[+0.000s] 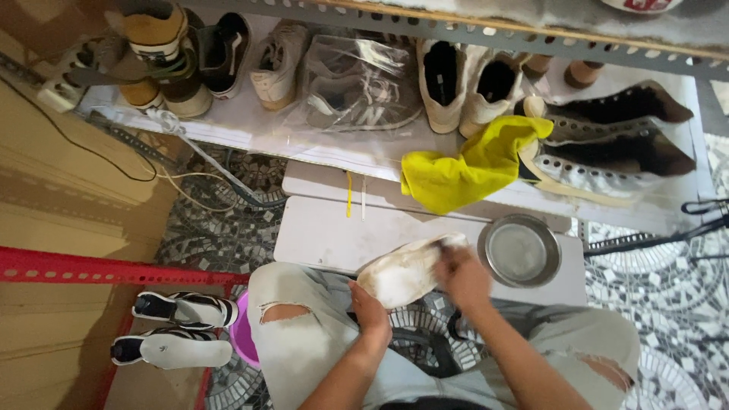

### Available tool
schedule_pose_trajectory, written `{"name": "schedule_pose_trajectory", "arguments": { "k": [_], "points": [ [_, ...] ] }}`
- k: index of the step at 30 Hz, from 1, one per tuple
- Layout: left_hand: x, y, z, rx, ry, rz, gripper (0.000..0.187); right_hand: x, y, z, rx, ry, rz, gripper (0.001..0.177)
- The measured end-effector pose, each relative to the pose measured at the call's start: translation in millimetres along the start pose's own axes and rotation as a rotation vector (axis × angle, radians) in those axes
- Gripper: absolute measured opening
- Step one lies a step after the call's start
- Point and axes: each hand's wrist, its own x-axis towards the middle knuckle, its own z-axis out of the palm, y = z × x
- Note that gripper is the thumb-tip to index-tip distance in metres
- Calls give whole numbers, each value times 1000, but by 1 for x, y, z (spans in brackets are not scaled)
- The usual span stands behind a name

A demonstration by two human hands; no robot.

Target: The person scrubs a white sneaker with a brush, repeatedly dipping the brush into a metal bowl of water. They rotate the shoe to clean different sides and the sole, then wipe the shoe with a yellow cloth.

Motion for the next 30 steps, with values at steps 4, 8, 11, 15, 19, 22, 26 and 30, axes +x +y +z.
{"name": "schedule_pose_trajectory", "arguments": {
  "k": [4,8,11,15,19,22,26,30],
  "points": [
    [-10,7,10,-108,-68,64,76,-16,-11,4,131,121,-22,39],
    [10,-6,7,-160,-80,111,74,-1,-1,-8,65,118,-152,39],
    [-1,1,8,-144,-67,111,73,-1,3,11,58,129,-12,43],
    [13,-6,4,-148,-83,110,72,-17,-10,-16,86,-10,-265,39],
    [-25,13,13,-45,-60,116,75,-4,-9,-8,16,268,24,42],
    [-8,1,1,-156,-54,140,73,-34,-31,1,101,-25,-306,31],
    [0,-1,11,-111,-20,128,70,6,-27,25,65,113,-85,38],
    [4,-4,-2,-162,-51,105,67,-40,-70,11,58,9,-427,38]
  ]
}}
